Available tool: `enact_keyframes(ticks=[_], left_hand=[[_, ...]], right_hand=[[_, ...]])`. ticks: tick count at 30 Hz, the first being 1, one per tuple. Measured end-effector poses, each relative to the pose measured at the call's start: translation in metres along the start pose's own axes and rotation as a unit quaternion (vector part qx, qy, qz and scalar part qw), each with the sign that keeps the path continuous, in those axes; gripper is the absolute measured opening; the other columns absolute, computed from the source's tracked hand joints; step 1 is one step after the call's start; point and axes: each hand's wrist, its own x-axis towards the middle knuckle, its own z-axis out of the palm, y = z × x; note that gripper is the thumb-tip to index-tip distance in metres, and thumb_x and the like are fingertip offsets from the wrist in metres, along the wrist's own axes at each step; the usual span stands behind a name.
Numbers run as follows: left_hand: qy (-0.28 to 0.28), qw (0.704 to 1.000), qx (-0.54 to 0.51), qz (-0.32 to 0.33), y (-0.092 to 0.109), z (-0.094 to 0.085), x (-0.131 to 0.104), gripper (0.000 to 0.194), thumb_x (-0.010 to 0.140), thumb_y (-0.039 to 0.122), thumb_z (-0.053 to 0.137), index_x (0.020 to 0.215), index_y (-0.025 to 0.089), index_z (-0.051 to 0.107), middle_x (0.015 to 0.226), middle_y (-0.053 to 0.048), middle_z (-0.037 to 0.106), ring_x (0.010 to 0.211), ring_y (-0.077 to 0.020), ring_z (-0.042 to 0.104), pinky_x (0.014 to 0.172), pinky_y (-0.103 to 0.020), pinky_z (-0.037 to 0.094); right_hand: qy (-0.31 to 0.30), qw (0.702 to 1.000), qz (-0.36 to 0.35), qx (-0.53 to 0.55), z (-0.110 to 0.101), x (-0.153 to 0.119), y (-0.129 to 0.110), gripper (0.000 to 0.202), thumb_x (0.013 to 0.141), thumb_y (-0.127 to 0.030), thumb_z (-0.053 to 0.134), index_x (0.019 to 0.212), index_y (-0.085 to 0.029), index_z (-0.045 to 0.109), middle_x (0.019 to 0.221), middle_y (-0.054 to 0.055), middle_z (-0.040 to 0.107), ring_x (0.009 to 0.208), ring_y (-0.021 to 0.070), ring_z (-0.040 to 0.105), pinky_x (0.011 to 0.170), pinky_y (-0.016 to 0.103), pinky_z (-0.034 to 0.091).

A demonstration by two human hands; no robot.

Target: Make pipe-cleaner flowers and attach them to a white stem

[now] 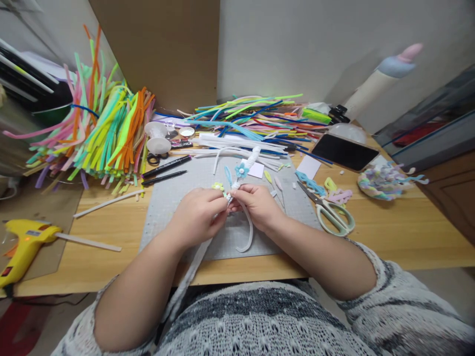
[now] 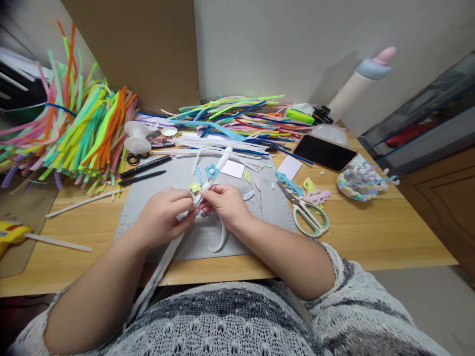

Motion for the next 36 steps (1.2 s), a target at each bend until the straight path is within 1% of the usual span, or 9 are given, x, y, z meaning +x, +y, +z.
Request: enact_keyframes(ticks=[4,8,10,12,14,16,27,29,36], left_hand=[[-0.019,0.999,-0.024,-0.022,0.001,-0.001,0.000,0.013,0.084,0.019,0.048,0.074,0.018,0.056,0.071,-0.003,0.058,0.067,-0.0159,0.050,0.061,-0.029,0.032],[0.009,0.975,-0.157,-0.156,0.005,0.008,0.001,0.015,0.082,0.024,0.054,0.070,0.018,0.050,0.067,0.000,0.055,0.063,-0.0131,0.048,0.058,-0.027,0.033],[0.042,0.929,-0.276,-0.243,0.007,0.016,0.003,0.013,0.080,0.027,0.058,0.076,0.018,0.050,0.068,0.002,0.052,0.061,-0.0114,0.047,0.057,-0.025,0.035],[0.083,0.857,-0.408,-0.302,0.008,0.024,0.007,0.018,0.077,0.029,0.062,0.082,0.018,0.049,0.068,0.004,0.048,0.060,-0.0100,0.045,0.056,-0.024,0.037],[0.108,0.784,-0.517,-0.326,0.008,0.029,0.010,0.022,0.075,0.031,0.065,0.084,0.018,0.049,0.065,0.005,0.044,0.058,-0.0090,0.044,0.056,-0.023,0.039],[0.110,0.732,-0.585,-0.331,0.007,0.032,0.012,0.025,0.071,0.030,0.069,0.083,0.017,0.050,0.064,0.006,0.043,0.058,-0.0084,0.044,0.057,-0.022,0.040],[0.081,0.572,-0.715,-0.394,0.005,0.028,0.010,0.026,0.065,0.022,0.075,0.078,0.014,0.054,0.065,0.003,0.054,0.057,-0.0060,0.050,0.054,-0.018,0.040],[0.082,0.555,-0.721,-0.407,0.003,0.028,0.010,0.027,0.063,0.020,0.076,0.077,0.014,0.054,0.065,0.002,0.057,0.056,-0.0069,0.053,0.054,-0.019,0.042],[0.094,0.554,-0.710,-0.424,0.006,0.024,0.011,0.033,0.060,0.023,0.079,0.080,0.014,0.053,0.067,0.003,0.058,0.056,-0.0087,0.058,0.051,-0.020,0.045]], right_hand=[[0.005,1.000,0.000,-0.006,0.000,0.000,0.001,0.027,0.057,-0.035,0.078,0.060,-0.012,0.063,0.051,0.001,0.064,0.045,0.0089,0.059,0.048,0.020,0.048],[0.007,1.000,-0.011,-0.006,0.002,-0.002,0.001,0.027,0.055,-0.035,0.078,0.057,-0.013,0.062,0.050,-0.001,0.062,0.044,0.0075,0.056,0.048,0.020,0.047],[0.008,1.000,-0.013,-0.005,0.003,-0.003,0.001,0.027,0.054,-0.034,0.078,0.055,-0.013,0.061,0.050,-0.002,0.061,0.044,0.0072,0.055,0.048,0.020,0.047],[0.006,1.000,-0.013,-0.005,0.004,-0.004,0.001,0.028,0.053,-0.034,0.079,0.055,-0.013,0.061,0.051,-0.002,0.061,0.045,0.0074,0.055,0.049,0.021,0.047],[0.002,1.000,-0.011,-0.005,0.005,-0.004,0.001,0.028,0.053,-0.035,0.079,0.055,-0.013,0.061,0.051,-0.002,0.062,0.046,0.0079,0.056,0.049,0.021,0.047],[-0.003,1.000,-0.006,-0.005,0.006,-0.005,0.001,0.028,0.054,-0.034,0.079,0.056,-0.013,0.061,0.052,-0.001,0.062,0.047,0.0083,0.057,0.050,0.021,0.048],[-0.071,0.997,0.021,0.020,0.002,-0.007,0.002,0.030,0.053,-0.038,0.082,0.063,-0.014,0.067,0.061,0.002,0.067,0.051,0.0085,0.059,0.054,0.021,0.052],[-0.089,0.995,0.028,0.020,0.002,-0.006,0.002,0.032,0.055,-0.040,0.081,0.066,-0.014,0.068,0.060,0.002,0.067,0.051,0.0082,0.059,0.056,0.022,0.052],[-0.114,0.993,-0.026,-0.033,-0.001,-0.006,0.001,0.027,0.063,-0.041,0.076,0.071,-0.016,0.069,0.065,-0.001,0.064,0.058,0.0086,0.058,0.062,0.023,0.050]])
